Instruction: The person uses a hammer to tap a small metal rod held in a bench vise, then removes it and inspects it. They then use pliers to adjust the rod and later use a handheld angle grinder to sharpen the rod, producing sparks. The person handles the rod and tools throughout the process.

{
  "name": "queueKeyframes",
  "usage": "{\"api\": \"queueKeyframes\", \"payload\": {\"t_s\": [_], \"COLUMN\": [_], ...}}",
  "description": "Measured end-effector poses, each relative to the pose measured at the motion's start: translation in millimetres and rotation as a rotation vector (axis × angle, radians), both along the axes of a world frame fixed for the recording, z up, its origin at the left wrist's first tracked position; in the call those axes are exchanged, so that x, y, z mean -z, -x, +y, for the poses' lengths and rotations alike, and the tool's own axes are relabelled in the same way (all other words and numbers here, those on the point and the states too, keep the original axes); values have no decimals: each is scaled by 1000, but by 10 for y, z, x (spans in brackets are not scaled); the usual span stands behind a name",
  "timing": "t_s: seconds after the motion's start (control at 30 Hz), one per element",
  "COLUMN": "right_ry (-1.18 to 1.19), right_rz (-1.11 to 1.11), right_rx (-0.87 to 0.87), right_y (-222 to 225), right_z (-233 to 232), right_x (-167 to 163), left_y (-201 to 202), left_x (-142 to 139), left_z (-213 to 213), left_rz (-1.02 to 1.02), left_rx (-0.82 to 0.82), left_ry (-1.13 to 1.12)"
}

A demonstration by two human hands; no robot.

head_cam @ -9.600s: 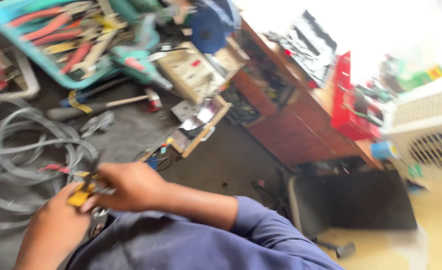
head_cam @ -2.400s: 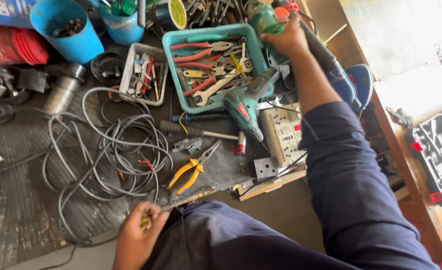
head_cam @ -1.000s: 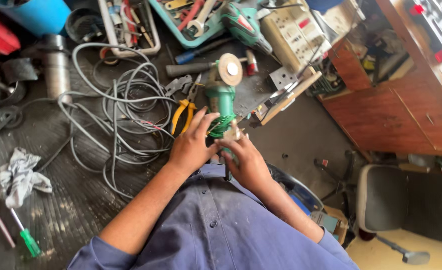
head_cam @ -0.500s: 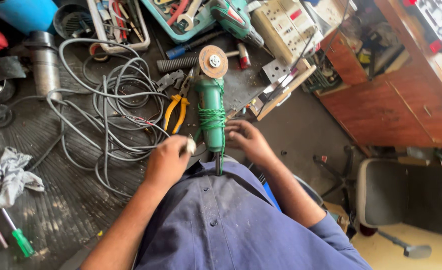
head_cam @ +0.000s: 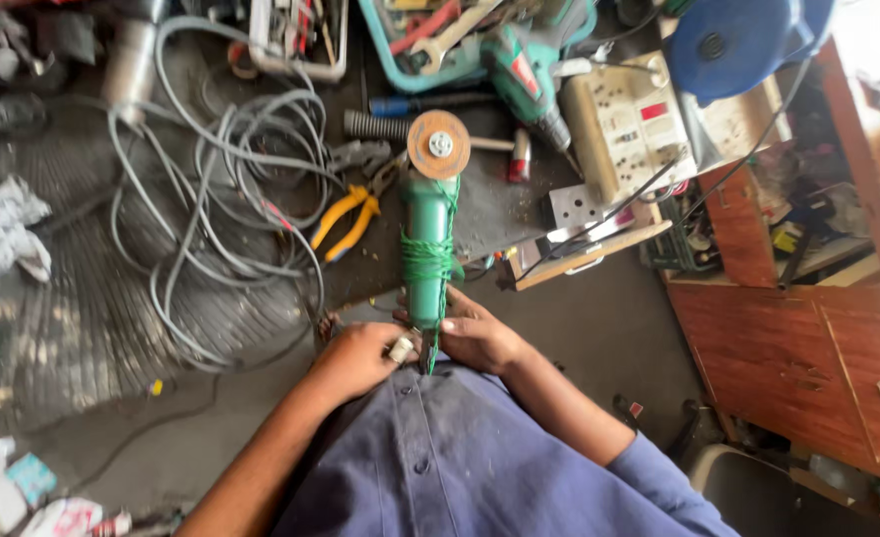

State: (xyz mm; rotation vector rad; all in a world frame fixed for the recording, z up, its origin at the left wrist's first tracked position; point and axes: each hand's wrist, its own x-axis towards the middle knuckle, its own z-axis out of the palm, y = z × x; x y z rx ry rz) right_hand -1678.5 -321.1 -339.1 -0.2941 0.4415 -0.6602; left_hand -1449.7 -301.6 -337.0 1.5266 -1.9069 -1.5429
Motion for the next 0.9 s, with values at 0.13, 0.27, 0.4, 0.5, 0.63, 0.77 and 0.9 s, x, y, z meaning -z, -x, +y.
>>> {"api": "queueKeyframes", "payload": {"t_s": [0.13, 0.27, 0.4, 0.5, 0.63, 0.77, 0.9], "right_ry": [49, 198, 329, 870, 1120, 1211, 972], "right_rz": [96, 294, 351, 721, 1084, 1241, 1239], "right_rx": [-101, 26, 54, -92, -287, -402, -439], "right_y": [217, 456, 538, 355, -82, -374, -444], "right_z": [126, 364, 672, 926, 1183, 1436, 1710], "right_x": [305, 464, 230, -113, -441, -361, -35], "left_y": [201, 101, -79, -233, -421, -381, -164], "left_x": [333, 438, 462, 458, 414, 453, 563], "left_z": [288, 538, 736, 970, 1212, 1358, 1452], "left_rz": [100, 346, 607, 556, 564, 764, 684], "left_rx": [82, -140, -265, -226, -314, -358, -430], "left_ry": [-64, -153, -141, -160, -250, -205, -79]}}
